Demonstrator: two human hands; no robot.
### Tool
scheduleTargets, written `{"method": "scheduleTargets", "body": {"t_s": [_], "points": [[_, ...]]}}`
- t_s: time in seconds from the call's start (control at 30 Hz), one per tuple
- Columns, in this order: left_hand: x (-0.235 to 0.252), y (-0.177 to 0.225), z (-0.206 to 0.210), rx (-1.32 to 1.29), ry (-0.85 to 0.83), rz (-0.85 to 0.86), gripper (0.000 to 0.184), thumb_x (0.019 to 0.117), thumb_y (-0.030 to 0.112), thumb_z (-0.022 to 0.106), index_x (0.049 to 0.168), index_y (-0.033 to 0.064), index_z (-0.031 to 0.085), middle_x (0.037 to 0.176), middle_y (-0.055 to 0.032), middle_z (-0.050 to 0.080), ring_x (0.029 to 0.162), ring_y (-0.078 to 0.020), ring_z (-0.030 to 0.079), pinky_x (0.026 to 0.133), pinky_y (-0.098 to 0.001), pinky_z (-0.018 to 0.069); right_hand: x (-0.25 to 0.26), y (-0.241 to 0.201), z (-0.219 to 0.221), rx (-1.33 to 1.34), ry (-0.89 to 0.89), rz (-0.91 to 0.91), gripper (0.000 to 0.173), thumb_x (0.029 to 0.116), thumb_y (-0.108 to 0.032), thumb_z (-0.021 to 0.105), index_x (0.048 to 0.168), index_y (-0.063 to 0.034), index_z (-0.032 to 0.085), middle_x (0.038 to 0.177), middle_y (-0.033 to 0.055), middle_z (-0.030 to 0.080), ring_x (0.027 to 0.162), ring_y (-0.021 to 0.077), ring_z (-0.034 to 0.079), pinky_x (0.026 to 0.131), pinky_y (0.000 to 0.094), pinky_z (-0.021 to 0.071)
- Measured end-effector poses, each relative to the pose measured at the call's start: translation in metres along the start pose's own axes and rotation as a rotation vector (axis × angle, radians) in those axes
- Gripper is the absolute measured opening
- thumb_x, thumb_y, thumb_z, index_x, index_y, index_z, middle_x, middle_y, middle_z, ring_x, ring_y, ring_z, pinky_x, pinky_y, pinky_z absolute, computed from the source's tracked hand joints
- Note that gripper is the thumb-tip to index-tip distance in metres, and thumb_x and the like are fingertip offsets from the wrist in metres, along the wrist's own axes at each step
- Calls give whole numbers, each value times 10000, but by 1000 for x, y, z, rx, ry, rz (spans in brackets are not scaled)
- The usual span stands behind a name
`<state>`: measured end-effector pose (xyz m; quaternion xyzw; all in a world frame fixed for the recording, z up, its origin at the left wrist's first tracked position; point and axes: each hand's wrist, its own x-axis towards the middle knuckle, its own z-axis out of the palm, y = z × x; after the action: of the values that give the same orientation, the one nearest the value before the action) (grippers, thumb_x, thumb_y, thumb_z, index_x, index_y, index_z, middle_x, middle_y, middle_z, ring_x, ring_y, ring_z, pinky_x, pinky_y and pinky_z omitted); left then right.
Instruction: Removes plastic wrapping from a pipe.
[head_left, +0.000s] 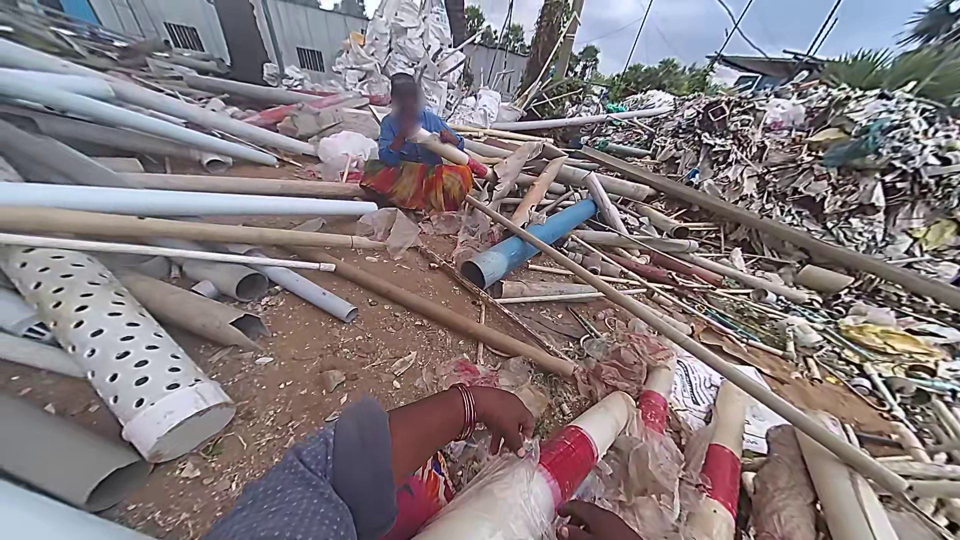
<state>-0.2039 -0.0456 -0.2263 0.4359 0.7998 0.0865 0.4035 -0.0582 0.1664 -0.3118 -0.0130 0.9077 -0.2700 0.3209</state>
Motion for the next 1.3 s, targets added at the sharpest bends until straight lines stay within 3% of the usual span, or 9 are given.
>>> {"method": "scheduleTargets", "body": {"t_s": [0.13,0.23,0.6,0.8,0.97,1.03,1.13,1.2,1.3], "points": [[10,9,11,170,94,-91,324,1030,208,612,1273,-1,657,1148,-269,687,1097,-453,646,927,-680,461,2,1,0,5,-6,-15,434,1090,-268,506,1391,35,581,1256,249,680,1174,381,659,1051,562,457],[12,12,17,161,139,-107,322,1026,187,607,1285,2,654,1220,-269,669,1195,-465,607,963,-697,435,2,0,-1,-13,-12,-20,427,1090,-262,507,1392,30,584,1261,245,679,1175,382,657,1042,560,463],[11,5,12,96,206,-210,345,1016,193,619,1314,20,635,1264,-263,655,1227,-470,591,967,-702,433,1,-21,23,422,391,-226,370,1052,-105,531,1360,92,583,1275,273,659,1184,349,654,1047,466,497],[12,4,11,102,192,-194,338,1002,185,631,1291,12,651,1258,-264,659,1225,-470,593,970,-712,427,4,-22,16,924,437,-126,477,1103,-135,348,1537,61,317,1403,260,547,1149,293,641,941,437,531],[13,1,9,-116,164,46,424,954,22,671,1364,-37,575,1231,-272,652,1104,-410,637,960,-606,472,-6,-2,-21,1286,873,-62,575,1136,-323,256,1621,-38,135,1568,251,378,1239,295,596,945,429,523],[11,3,11,-251,126,167,499,927,-68,652,1410,-32,530,1258,-271,623,1017,-342,625,903,-521,497,-17,11,-38,1345,1106,-59,589,1137,-321,241,1632,-62,56,1625,259,264,1321,309,531,994,441,495],[3,7,11,-350,29,265,630,917,-117,632,1507,-15,436,1358,-298,555,1057,-321,599,915,-482,486,-25,29,-55,1367,1365,-75,579,1143,-281,242,1639,-105,-1,1649,247,189,1387,320,455,1028,470,469],[3,2,10,-349,-43,283,681,924,-90,617,1553,-9,369,1400,-326,516,1124,-363,579,935,-520,478,-26,28,-55,1267,1379,-63,567,1134,-237,278,1628,-59,66,1604,255,258,1303,283,509,970,438,491],[0,-2,4,-257,-58,160,548,997,59,625,1503,-34,440,1349,-335,558,1165,-420,591,968,-570,467,-18,11,-32,1020,1148,-99,473,1102,-178,330,1497,81,359,1473,258,428,1209,239,561,932,391,510]]}}
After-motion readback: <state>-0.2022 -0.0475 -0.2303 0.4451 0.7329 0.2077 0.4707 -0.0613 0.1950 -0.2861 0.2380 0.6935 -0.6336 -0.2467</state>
